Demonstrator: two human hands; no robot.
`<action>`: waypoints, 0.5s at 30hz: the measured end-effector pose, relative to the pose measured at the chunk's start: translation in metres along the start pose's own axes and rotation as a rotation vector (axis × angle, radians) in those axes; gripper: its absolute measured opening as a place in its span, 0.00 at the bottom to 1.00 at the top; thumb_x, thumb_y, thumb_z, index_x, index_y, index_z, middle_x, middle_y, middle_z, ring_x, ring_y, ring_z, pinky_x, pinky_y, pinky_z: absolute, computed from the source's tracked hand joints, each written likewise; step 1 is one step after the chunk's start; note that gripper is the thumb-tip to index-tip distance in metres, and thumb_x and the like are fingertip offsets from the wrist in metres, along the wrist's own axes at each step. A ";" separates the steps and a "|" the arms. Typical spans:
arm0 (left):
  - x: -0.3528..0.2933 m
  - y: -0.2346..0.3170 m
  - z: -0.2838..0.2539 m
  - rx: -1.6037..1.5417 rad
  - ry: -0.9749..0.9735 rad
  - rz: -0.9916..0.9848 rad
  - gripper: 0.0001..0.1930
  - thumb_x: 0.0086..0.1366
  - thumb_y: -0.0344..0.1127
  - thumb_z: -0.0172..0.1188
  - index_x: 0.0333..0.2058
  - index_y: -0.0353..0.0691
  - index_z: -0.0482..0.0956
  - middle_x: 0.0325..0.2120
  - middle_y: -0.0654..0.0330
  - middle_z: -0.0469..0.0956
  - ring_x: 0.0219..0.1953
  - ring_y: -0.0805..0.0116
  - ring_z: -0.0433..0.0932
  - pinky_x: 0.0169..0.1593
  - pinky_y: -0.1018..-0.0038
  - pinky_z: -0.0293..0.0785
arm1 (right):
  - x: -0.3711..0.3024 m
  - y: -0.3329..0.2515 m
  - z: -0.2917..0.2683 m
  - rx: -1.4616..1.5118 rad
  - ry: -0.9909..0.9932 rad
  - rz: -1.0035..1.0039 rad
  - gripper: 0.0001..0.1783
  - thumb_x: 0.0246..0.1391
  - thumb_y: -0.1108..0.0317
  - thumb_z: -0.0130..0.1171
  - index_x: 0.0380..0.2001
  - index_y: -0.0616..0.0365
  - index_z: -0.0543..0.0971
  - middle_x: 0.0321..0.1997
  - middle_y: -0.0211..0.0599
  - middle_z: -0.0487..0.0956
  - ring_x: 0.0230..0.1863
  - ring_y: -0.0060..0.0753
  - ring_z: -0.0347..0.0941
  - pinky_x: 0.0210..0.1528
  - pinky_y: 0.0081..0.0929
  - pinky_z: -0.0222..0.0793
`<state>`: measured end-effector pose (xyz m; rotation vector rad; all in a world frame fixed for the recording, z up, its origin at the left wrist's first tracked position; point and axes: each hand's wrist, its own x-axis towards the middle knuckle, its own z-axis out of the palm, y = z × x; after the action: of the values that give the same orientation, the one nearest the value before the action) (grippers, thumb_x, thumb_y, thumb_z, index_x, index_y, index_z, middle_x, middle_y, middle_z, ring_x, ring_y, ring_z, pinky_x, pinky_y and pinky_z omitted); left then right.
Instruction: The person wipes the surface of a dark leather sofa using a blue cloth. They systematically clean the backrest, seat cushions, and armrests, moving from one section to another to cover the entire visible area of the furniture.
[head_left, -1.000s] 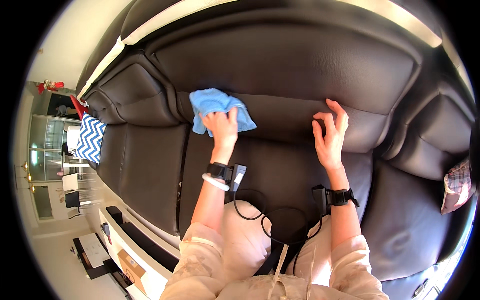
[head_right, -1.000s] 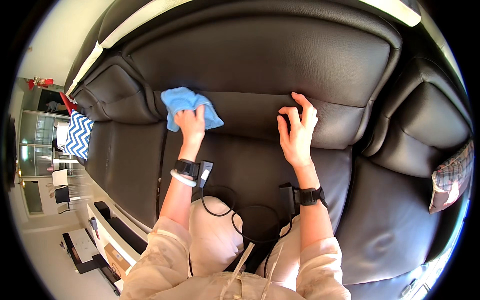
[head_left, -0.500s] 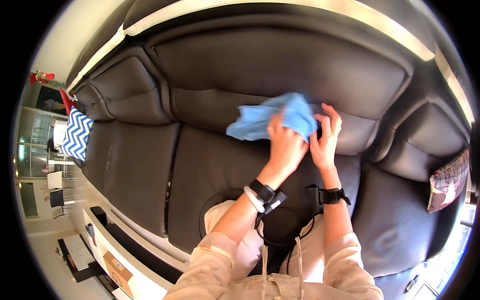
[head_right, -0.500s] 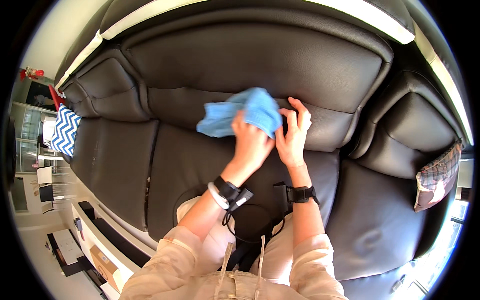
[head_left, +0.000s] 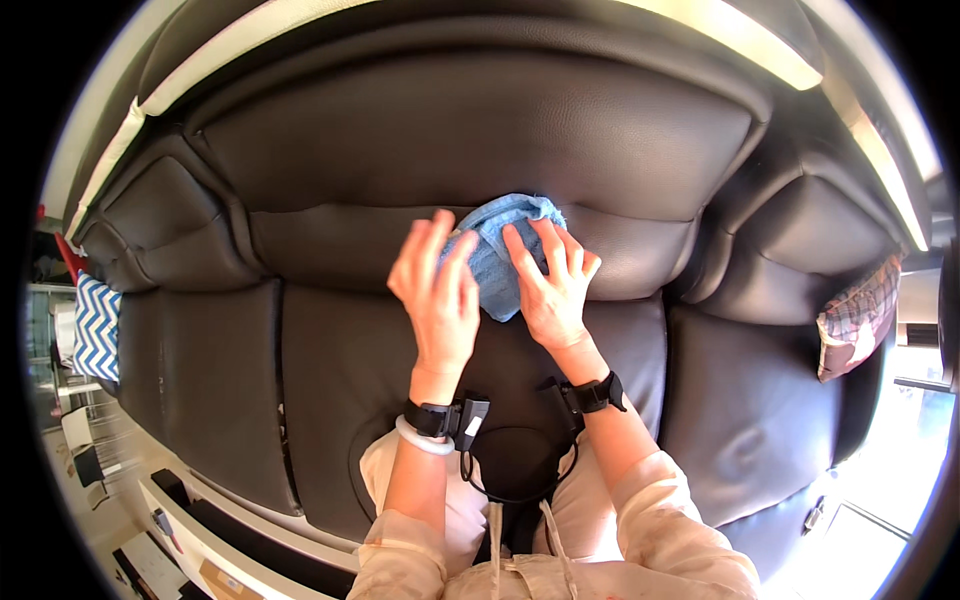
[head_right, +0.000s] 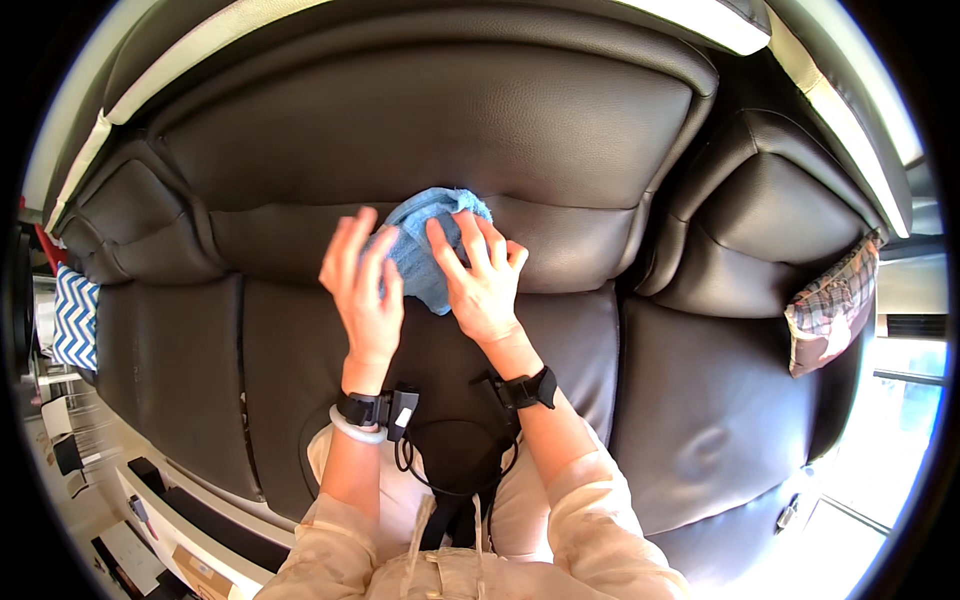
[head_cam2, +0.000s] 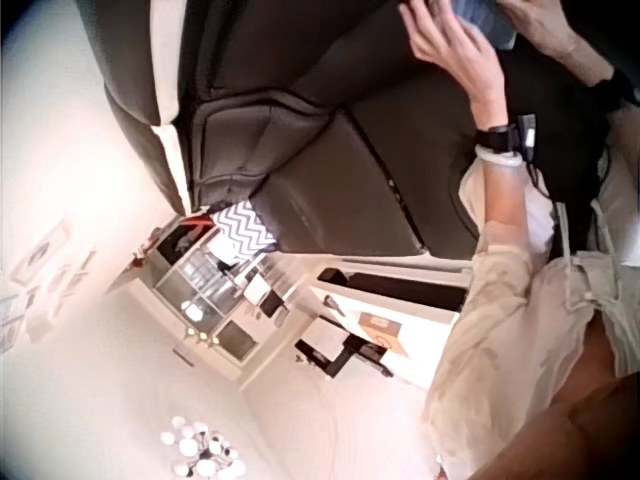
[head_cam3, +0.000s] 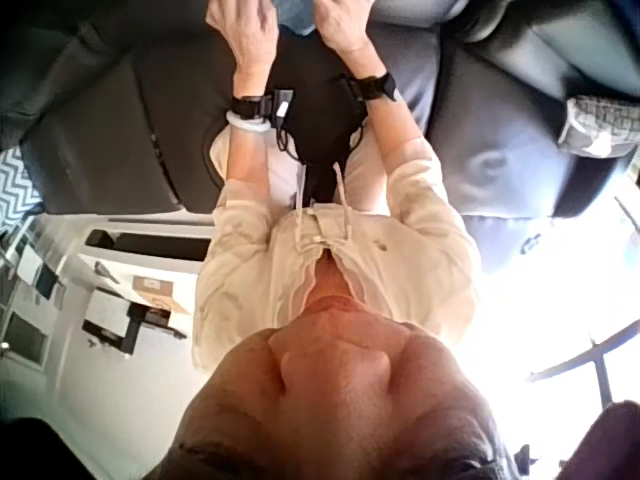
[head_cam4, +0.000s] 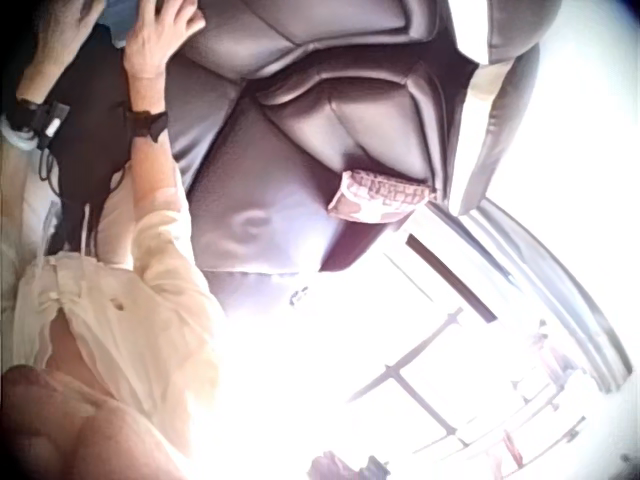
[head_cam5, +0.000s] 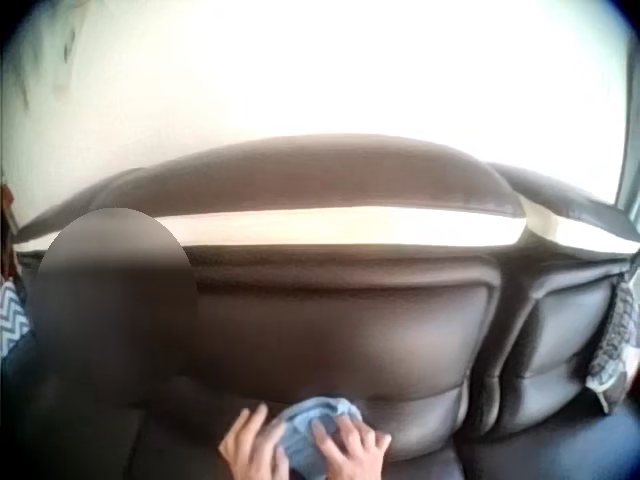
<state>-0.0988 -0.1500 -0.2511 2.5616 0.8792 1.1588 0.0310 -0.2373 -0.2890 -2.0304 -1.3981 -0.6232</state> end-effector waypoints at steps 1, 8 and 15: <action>-0.004 -0.003 0.000 0.021 0.015 -0.086 0.21 0.64 0.31 0.60 0.56 0.44 0.77 0.66 0.55 0.66 0.69 0.46 0.60 0.68 0.53 0.53 | 0.000 0.004 -0.003 -0.039 -0.007 0.020 0.28 0.49 0.71 0.57 0.56 0.38 0.79 0.59 0.31 0.73 0.58 0.37 0.69 0.51 0.36 0.57; -0.028 -0.023 0.006 -0.049 -0.123 -0.493 0.37 0.70 0.48 0.61 0.73 0.54 0.55 0.76 0.53 0.34 0.74 0.32 0.32 0.69 0.35 0.42 | -0.005 0.072 -0.032 -0.267 0.243 0.385 0.21 0.46 0.81 0.53 0.42 0.49 0.83 0.53 0.42 0.73 0.53 0.50 0.68 0.53 0.47 0.61; -0.024 -0.016 0.024 -0.033 -0.007 -0.492 0.36 0.68 0.43 0.64 0.71 0.63 0.59 0.75 0.44 0.32 0.72 0.24 0.30 0.64 0.31 0.50 | 0.018 -0.011 -0.007 -0.042 0.107 0.293 0.19 0.49 0.61 0.63 0.44 0.56 0.77 0.57 0.55 0.68 0.56 0.61 0.62 0.55 0.58 0.58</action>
<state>-0.1005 -0.1494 -0.2892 2.1371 1.3723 0.9963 0.0264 -0.2271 -0.2695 -2.1474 -1.0081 -0.6253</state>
